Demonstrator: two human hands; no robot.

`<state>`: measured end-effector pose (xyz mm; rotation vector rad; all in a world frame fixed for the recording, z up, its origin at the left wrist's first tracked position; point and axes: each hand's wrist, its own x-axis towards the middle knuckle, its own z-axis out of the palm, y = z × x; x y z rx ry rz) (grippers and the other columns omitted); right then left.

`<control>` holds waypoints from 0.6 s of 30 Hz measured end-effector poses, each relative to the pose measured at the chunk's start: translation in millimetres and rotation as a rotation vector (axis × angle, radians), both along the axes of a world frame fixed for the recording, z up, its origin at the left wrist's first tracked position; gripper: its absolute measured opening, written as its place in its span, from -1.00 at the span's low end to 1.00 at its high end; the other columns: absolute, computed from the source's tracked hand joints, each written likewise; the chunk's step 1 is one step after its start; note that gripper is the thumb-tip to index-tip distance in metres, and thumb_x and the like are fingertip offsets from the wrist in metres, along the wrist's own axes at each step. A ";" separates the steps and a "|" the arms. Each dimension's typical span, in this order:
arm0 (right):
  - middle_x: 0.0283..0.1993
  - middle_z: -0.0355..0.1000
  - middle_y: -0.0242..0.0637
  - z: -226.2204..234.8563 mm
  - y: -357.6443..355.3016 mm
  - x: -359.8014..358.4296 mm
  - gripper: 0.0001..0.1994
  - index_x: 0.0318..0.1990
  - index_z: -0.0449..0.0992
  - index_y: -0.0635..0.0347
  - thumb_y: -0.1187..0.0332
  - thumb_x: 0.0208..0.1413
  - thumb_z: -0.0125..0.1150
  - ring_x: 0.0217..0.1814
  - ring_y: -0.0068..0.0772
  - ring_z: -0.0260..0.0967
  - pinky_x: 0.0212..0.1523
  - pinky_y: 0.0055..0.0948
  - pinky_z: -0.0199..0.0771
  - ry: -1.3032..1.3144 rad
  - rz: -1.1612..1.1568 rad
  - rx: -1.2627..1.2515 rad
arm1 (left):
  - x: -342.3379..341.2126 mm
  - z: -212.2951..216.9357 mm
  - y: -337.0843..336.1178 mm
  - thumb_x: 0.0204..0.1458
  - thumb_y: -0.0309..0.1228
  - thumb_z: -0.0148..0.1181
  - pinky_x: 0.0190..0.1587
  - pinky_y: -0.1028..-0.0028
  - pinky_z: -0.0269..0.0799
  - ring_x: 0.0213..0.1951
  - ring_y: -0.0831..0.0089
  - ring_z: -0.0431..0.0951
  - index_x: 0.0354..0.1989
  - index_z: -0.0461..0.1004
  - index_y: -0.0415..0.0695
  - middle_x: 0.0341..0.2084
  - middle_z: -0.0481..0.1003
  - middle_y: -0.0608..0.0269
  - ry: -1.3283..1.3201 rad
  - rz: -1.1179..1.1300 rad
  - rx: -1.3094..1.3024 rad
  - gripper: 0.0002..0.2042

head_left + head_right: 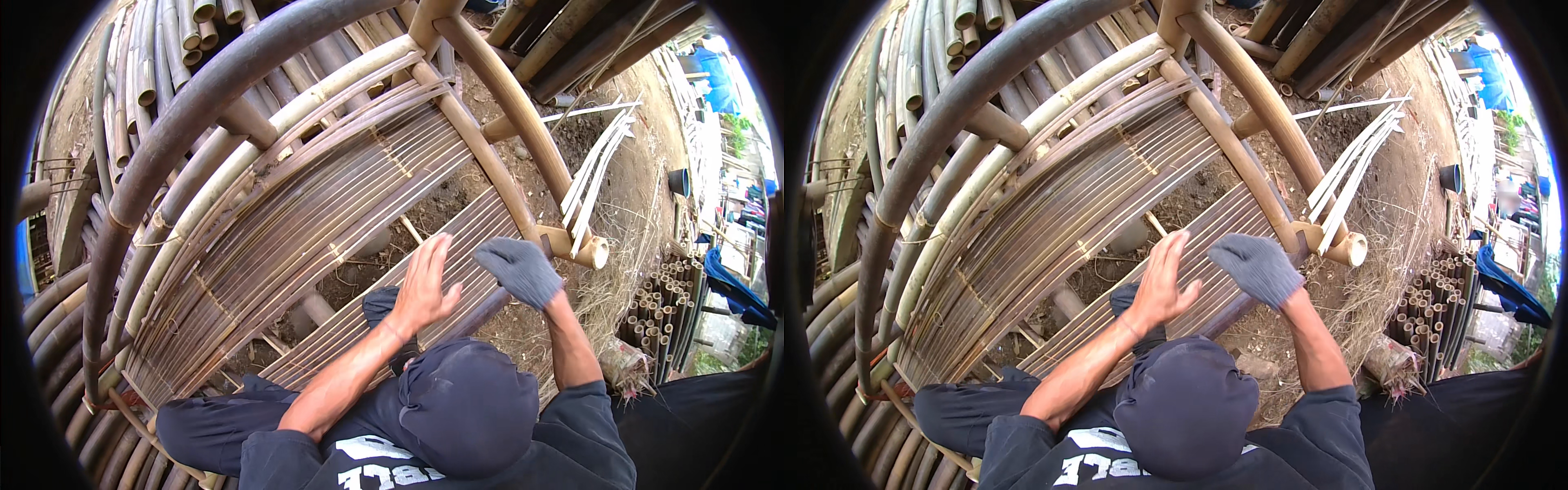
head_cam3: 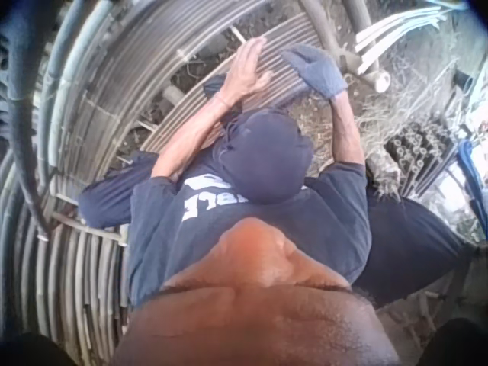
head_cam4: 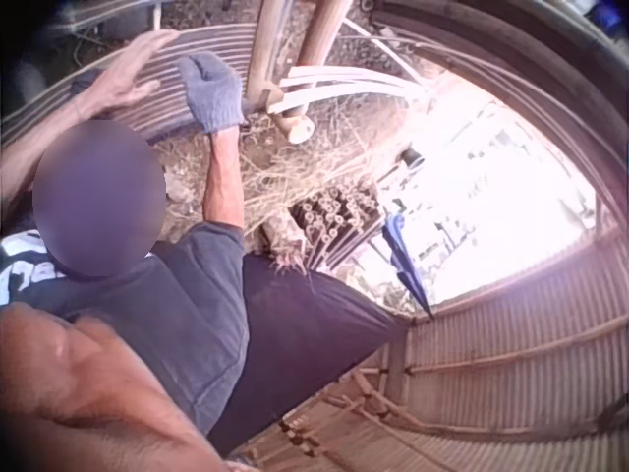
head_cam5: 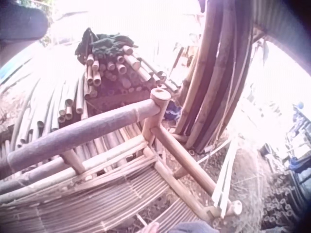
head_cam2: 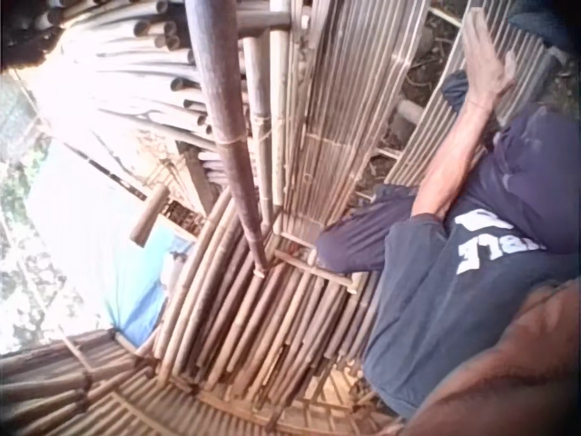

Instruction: The person sits cross-legged and weaves thin bamboo strips into a large circular bamboo frame. They repeatedly insert strips through the frame's ribs and use a small wooden mallet to tap them into place, working methodically around the structure.

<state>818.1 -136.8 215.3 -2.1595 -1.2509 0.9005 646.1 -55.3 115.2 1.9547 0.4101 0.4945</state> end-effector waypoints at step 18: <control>-0.03 0.56 0.00 -233.9 89.1 10.0 -0.66 -0.12 0.65 0.20 0.22 0.07 0.10 0.00 0.08 0.54 -0.05 -0.11 0.55 0.017 0.501 -0.594 | 18.1 -155.3 37.0 -0.01 -0.45 0.11 0.06 0.22 0.41 -0.04 -0.03 0.57 -0.03 0.51 -0.38 -0.18 0.59 -0.22 0.599 0.262 -0.669 -0.63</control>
